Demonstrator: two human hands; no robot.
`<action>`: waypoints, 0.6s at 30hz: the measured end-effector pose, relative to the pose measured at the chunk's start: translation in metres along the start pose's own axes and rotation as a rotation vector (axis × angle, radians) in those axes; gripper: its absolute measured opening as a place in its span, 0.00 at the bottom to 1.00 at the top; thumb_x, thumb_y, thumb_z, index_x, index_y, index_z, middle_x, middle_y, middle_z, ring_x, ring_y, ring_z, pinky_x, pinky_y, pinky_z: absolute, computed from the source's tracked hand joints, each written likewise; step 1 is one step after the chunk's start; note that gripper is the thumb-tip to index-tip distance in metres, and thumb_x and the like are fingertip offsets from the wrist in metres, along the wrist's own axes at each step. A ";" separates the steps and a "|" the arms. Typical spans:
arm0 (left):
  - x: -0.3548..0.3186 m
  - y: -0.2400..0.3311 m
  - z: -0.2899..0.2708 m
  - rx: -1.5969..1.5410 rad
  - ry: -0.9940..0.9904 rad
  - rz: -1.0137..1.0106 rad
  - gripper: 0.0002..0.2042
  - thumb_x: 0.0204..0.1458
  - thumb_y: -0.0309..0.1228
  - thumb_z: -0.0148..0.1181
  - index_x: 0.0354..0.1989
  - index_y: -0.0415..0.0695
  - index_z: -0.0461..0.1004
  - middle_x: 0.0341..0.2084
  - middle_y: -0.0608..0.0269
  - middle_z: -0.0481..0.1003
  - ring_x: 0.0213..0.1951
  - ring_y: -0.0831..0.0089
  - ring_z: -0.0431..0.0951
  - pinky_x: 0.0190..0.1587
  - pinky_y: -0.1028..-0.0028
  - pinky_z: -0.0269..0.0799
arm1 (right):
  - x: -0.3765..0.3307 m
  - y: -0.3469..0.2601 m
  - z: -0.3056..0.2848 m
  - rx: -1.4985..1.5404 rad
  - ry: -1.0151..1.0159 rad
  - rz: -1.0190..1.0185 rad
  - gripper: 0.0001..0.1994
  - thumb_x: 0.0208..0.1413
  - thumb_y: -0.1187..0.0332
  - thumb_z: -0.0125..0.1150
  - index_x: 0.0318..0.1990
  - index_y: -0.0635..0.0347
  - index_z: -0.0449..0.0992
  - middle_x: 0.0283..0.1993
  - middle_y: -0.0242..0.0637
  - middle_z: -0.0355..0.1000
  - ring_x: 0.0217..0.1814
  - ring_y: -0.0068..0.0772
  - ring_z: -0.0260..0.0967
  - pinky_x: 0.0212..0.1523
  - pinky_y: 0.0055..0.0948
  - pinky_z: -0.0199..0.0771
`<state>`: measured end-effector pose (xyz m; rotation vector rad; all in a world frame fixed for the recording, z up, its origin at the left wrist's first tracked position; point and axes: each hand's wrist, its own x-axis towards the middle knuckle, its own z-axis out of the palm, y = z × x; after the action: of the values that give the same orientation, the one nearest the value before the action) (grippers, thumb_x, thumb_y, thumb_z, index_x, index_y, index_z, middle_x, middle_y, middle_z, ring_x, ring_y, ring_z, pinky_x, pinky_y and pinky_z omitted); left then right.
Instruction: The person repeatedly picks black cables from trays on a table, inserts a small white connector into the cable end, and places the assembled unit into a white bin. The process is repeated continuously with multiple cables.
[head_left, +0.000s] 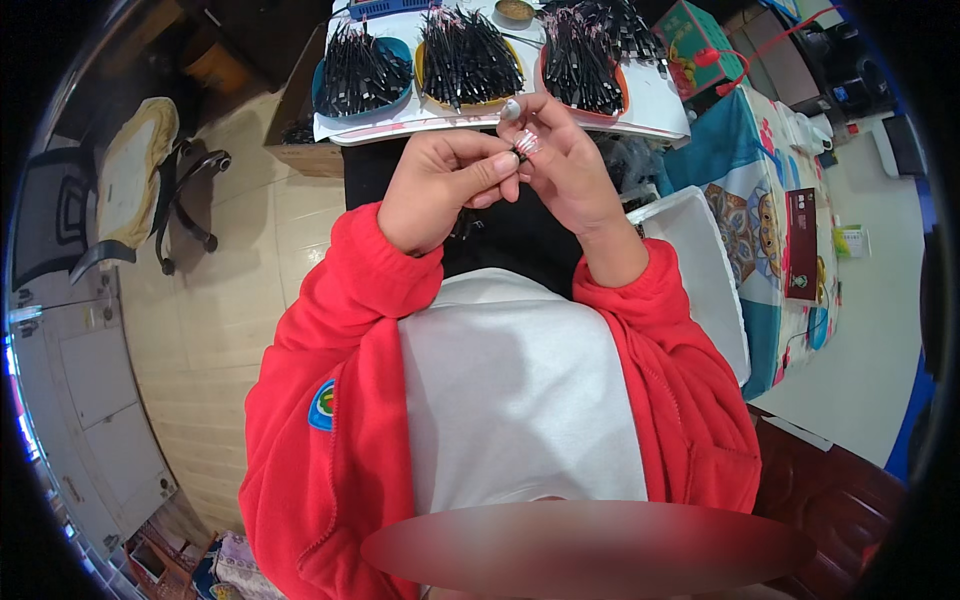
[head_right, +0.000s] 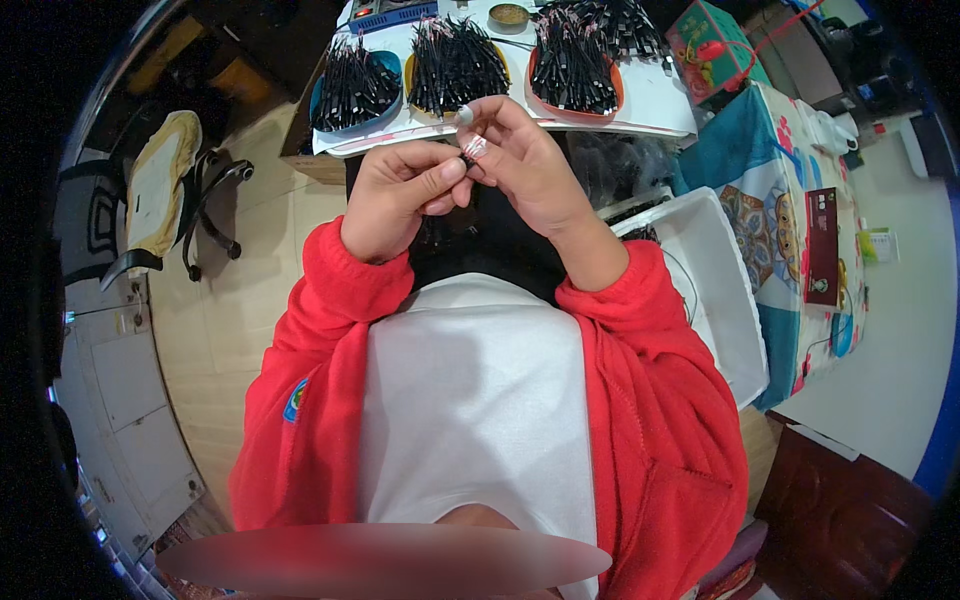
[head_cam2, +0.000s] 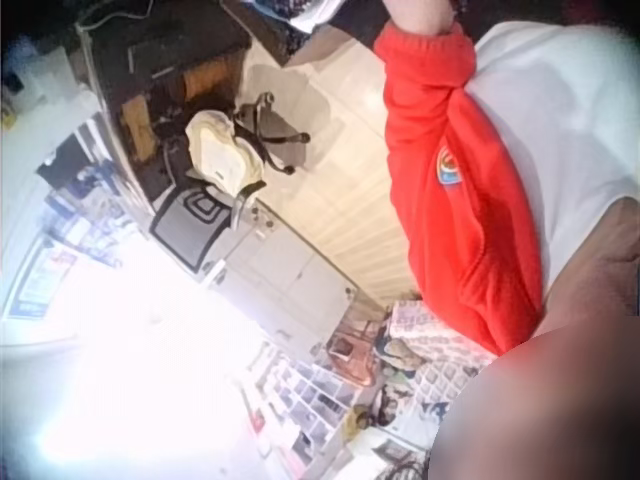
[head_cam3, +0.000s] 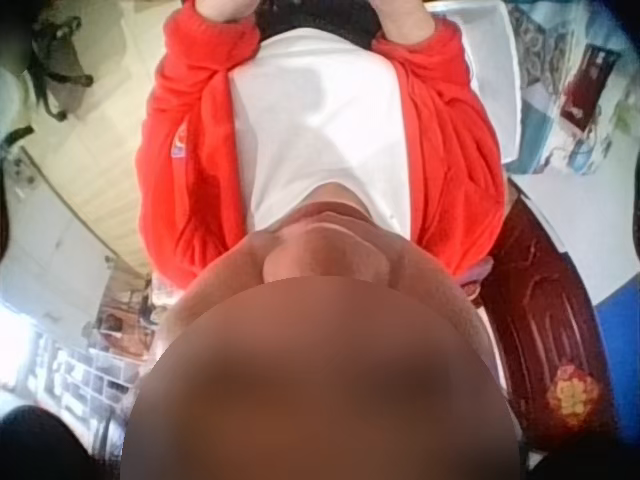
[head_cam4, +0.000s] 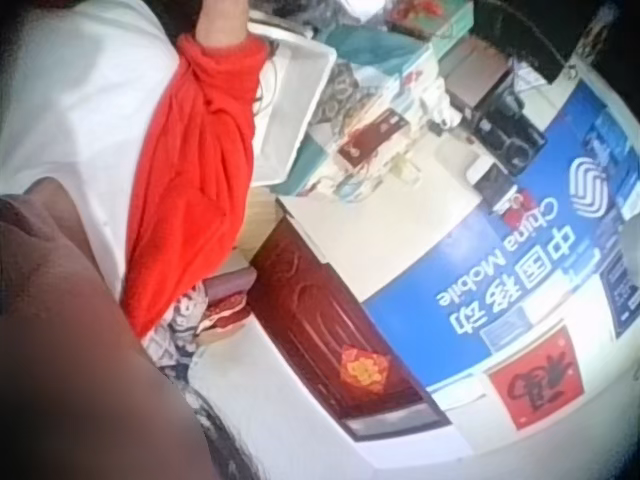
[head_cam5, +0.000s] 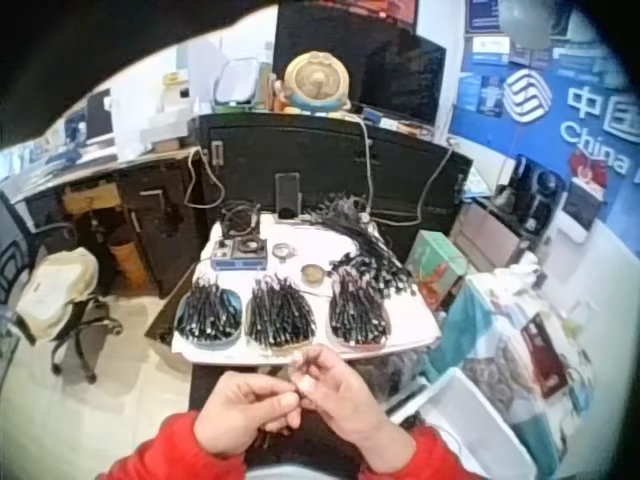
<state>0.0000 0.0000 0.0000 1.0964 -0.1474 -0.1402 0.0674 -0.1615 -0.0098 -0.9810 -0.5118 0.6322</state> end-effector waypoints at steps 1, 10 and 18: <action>-0.001 0.001 0.000 0.009 0.009 0.004 0.08 0.56 0.25 0.55 0.37 0.31 0.76 0.22 0.61 0.74 0.21 0.83 0.65 0.23 0.85 0.59 | 0.000 0.001 -0.001 -0.045 0.011 -0.027 0.17 0.58 0.65 0.58 0.52 0.58 0.63 0.42 0.29 0.64 0.43 0.18 0.62 0.42 0.18 0.65; -0.002 0.000 0.004 0.181 0.076 -0.019 0.08 0.57 0.26 0.55 0.35 0.33 0.76 0.20 0.65 0.73 0.22 0.86 0.67 0.23 0.86 0.59 | -0.003 -0.015 -0.016 -0.378 0.107 -0.100 0.10 0.62 0.64 0.52 0.34 0.63 0.69 0.23 0.28 0.62 0.25 0.17 0.59 0.23 0.19 0.56; -0.001 0.003 0.004 0.203 0.064 -0.044 0.08 0.56 0.27 0.56 0.34 0.33 0.76 0.19 0.67 0.72 0.21 0.87 0.65 0.21 0.87 0.56 | -0.007 -0.011 -0.011 -0.906 0.020 -0.302 0.08 0.61 0.70 0.51 0.32 0.65 0.70 0.24 0.26 0.65 0.26 0.13 0.59 0.26 0.15 0.58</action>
<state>-0.0018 -0.0018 0.0042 1.3053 -0.0812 -0.1311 0.0723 -0.1776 -0.0058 -1.7097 -0.9420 0.0865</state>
